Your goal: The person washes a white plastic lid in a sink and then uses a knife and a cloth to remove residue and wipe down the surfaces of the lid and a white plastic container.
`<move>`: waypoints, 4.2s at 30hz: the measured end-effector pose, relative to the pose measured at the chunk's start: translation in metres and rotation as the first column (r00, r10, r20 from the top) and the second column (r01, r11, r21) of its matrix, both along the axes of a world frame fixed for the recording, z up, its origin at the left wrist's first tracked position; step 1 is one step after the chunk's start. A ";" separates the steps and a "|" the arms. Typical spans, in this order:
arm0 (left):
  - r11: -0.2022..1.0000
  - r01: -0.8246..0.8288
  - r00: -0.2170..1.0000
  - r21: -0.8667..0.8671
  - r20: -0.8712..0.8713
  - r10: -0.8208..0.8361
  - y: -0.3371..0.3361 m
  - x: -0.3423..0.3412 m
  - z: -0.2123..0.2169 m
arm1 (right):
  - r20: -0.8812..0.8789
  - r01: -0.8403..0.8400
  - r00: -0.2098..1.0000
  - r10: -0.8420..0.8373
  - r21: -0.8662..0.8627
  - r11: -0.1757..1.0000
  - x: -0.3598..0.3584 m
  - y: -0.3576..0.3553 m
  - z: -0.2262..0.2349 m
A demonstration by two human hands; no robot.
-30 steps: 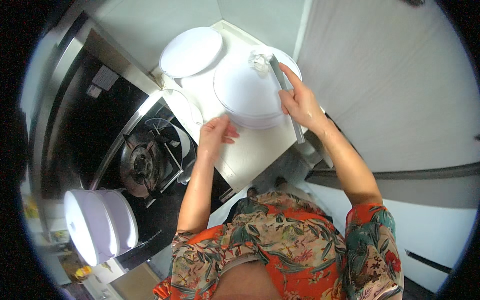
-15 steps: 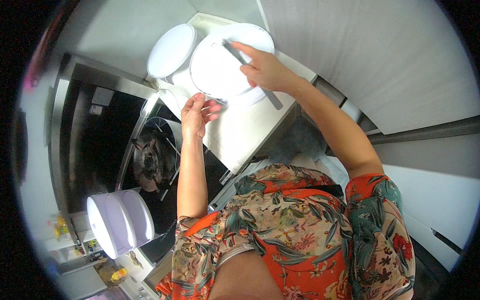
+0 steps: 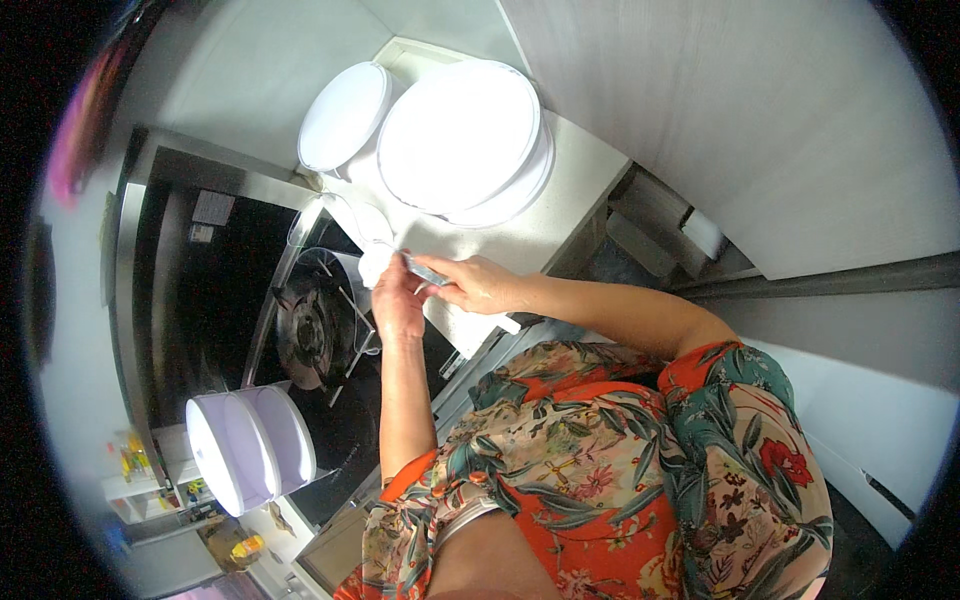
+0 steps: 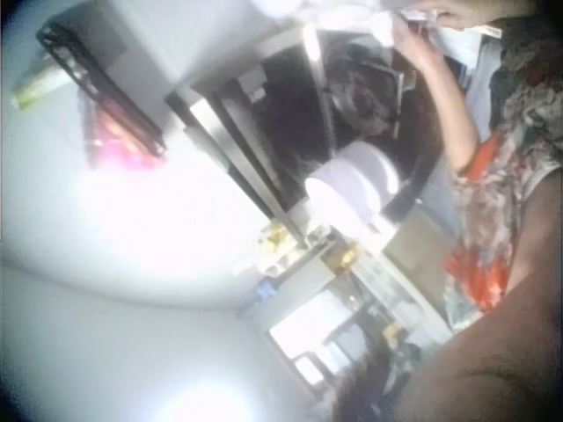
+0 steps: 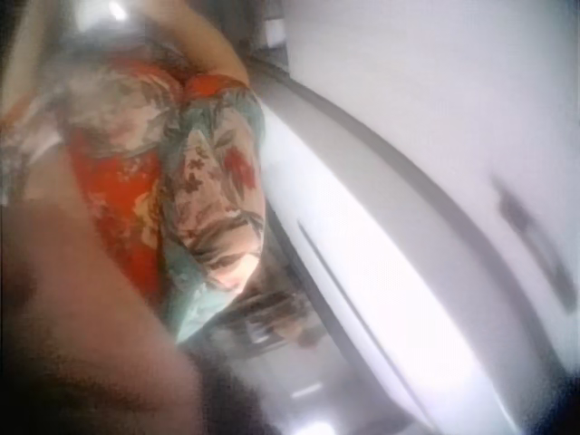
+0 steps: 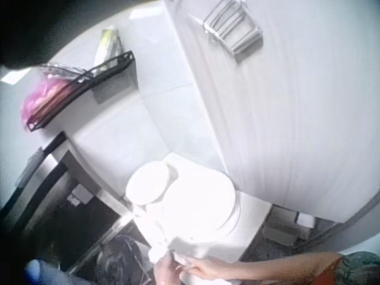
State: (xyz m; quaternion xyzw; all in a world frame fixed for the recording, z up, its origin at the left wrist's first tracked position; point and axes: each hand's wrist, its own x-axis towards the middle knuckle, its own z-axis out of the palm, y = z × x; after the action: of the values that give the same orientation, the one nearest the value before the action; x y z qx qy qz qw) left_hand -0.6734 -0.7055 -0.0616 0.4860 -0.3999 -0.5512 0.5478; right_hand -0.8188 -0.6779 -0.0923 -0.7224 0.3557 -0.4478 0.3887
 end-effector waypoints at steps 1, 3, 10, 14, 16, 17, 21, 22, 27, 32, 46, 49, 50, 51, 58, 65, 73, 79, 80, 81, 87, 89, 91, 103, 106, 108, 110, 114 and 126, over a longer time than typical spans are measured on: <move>0.999 0.034 0.999 0.042 0.004 -0.034 0.000 0.004 -0.010 | -0.037 0.022 0.999 -0.023 -0.010 1.000 0.001 -0.003 -0.013; 0.992 0.069 0.995 0.104 0.070 -0.076 -0.009 0.009 -0.028 | -0.107 0.069 0.992 -0.074 -0.042 0.997 0.003 -0.012 -0.027; 0.977 0.126 0.949 0.174 0.265 -0.170 -0.043 0.027 -0.038 | -0.196 0.181 0.966 -0.168 0.047 0.982 0.014 -0.046 -0.034; 0.973 0.139 0.943 0.184 0.276 -0.187 -0.050 0.013 -0.023 | -0.237 0.261 0.919 -0.316 -0.237 0.936 0.019 -0.067 -0.059; 0.969 0.151 0.953 0.197 0.232 -0.196 -0.049 0.020 -0.028 | -0.205 0.244 0.945 -0.253 -0.068 0.967 0.021 -0.062 -0.047; 0.966 0.157 0.957 0.204 0.210 -0.200 -0.048 0.024 -0.031 | -0.151 0.213 0.969 -0.196 0.100 0.972 0.022 -0.056 -0.041; 0.967 0.155 0.969 0.204 0.161 -0.189 -0.033 0.019 -0.031 | 0.026 0.112 0.991 -0.131 0.363 0.925 0.019 -0.044 -0.033; 0.967 0.151 0.967 0.204 0.171 -0.187 -0.032 0.016 -0.027 | 0.149 0.093 0.975 -0.163 0.392 0.915 0.022 -0.048 -0.041; 0.966 0.080 0.612 -0.245 0.777 0.147 -0.042 0.035 -0.039 | 0.241 0.079 0.951 -0.195 0.421 0.904 0.018 -0.041 -0.051; 0.940 0.237 0.102 -0.247 0.968 0.228 -0.052 0.042 -0.039 | 0.180 0.099 0.958 -0.221 0.517 0.851 0.006 -0.018 -0.032; 0.964 0.113 0.973 -0.242 0.224 -0.058 -0.033 0.036 0.074 | 0.243 0.002 0.957 -0.159 0.542 0.840 -0.091 0.059 -0.030; 0.933 0.131 0.964 -0.336 0.262 -0.040 -0.056 0.013 0.100 | 0.354 0.129 0.847 -0.396 0.586 0.800 -0.096 0.062 -0.027; 0.928 0.130 0.940 -0.350 0.342 -0.003 -0.065 -0.002 0.106 | 0.389 0.141 0.799 -0.459 0.620 0.772 -0.098 0.058 -0.024; 0.905 0.213 0.901 -0.367 0.432 -0.037 -0.070 -0.016 0.116 | 0.426 0.142 0.745 -0.513 0.650 0.747 -0.097 0.054 -0.020; 0.623 0.711 0.442 -0.326 0.896 -0.034 -0.136 -0.126 0.098 | 0.463 0.284 0.642 -0.612 0.598 0.750 -0.088 -0.005 0.027; 0.576 0.750 0.409 -0.325 0.912 -0.018 -0.125 -0.149 0.071 | 0.582 0.179 0.519 -0.627 0.642 0.745 -0.078 -0.034 0.040; 0.543 0.624 0.412 -0.562 0.827 0.382 -0.180 -0.091 0.062 | 0.546 0.179 0.537 -0.643 0.671 0.719 -0.077 -0.038 0.060; 0.591 0.571 0.365 -0.570 0.821 0.438 -0.182 -0.072 0.073 | 0.500 0.186 0.551 -0.668 0.707 0.683 -0.077 -0.053 0.079; 0.510 0.628 0.426 -0.588 0.808 0.406 -0.163 -0.078 0.066 | 0.483 0.190 0.544 -0.687 0.726 0.661 -0.079 -0.052 0.078; 0.420 0.685 0.470 -0.596 0.801 0.370 -0.136 -0.084 0.061 | 0.494 0.186 0.526 -0.692 0.727 0.661 -0.080 -0.050 0.071; 0.730 0.560 0.610 -0.392 0.791 -0.044 -0.077 -0.043 0.095 | 0.498 0.193 0.532 -0.685 0.716 0.670 -0.080 -0.047 0.073; 0.908 0.269 0.835 -0.320 0.548 -0.054 -0.084 -0.008 0.093 | 0.482 0.202 0.539 -0.690 0.722 0.662 -0.082 -0.047 0.069; 0.980 0.098 0.951 -0.175 0.307 -0.040 -0.092 0.023 0.091 | 0.464 0.200 0.544 -0.699 0.737 0.645 -0.081 -0.045 0.064; 0.911 0.268 0.869 0.314 0.330 -0.369 -0.122 0.014 0.079 | 0.506 0.164 0.576 -0.642 0.698 0.697 -0.090 -0.052 0.057; 0.924 0.360 0.820 0.127 0.429 -0.379 -0.134 0.018 0.059 | 0.525 0.144 0.580 -0.623 0.686 0.713 -0.093 -0.055 0.053; 0.884 0.436 0.790 0.168 0.399 -0.466 -0.125 0.016 0.074 | 0.528 0.138 0.575 -0.626 0.691 0.710 -0.095 -0.057 0.052; 0.887 0.431 0.747 0.169 0.485 -0.455 -0.109 0.018 0.070 | 0.489 0.167 0.584 -0.648 0.709 0.685 -0.096 -0.058 0.052; 0.905 0.396 0.458 0.156 0.820 -0.342 -0.090 0.002 0.030 | 0.513 0.141 0.572 -0.640 0.708 0.692 -0.094 -0.062 0.045; 0.994 0.087 0.368 -0.061 0.930 0.025 -0.098 -0.029 0.009 | 0.556 0.121 0.566 -0.610 0.675 0.728 -0.088 -0.065 0.054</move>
State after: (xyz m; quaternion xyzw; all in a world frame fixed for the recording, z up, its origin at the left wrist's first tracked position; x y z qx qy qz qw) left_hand -0.7020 -0.8033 -0.0522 0.6762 -0.6743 -0.1723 0.2415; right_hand -0.9064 -0.7424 -0.0383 -0.2245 0.4278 -0.6499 0.5867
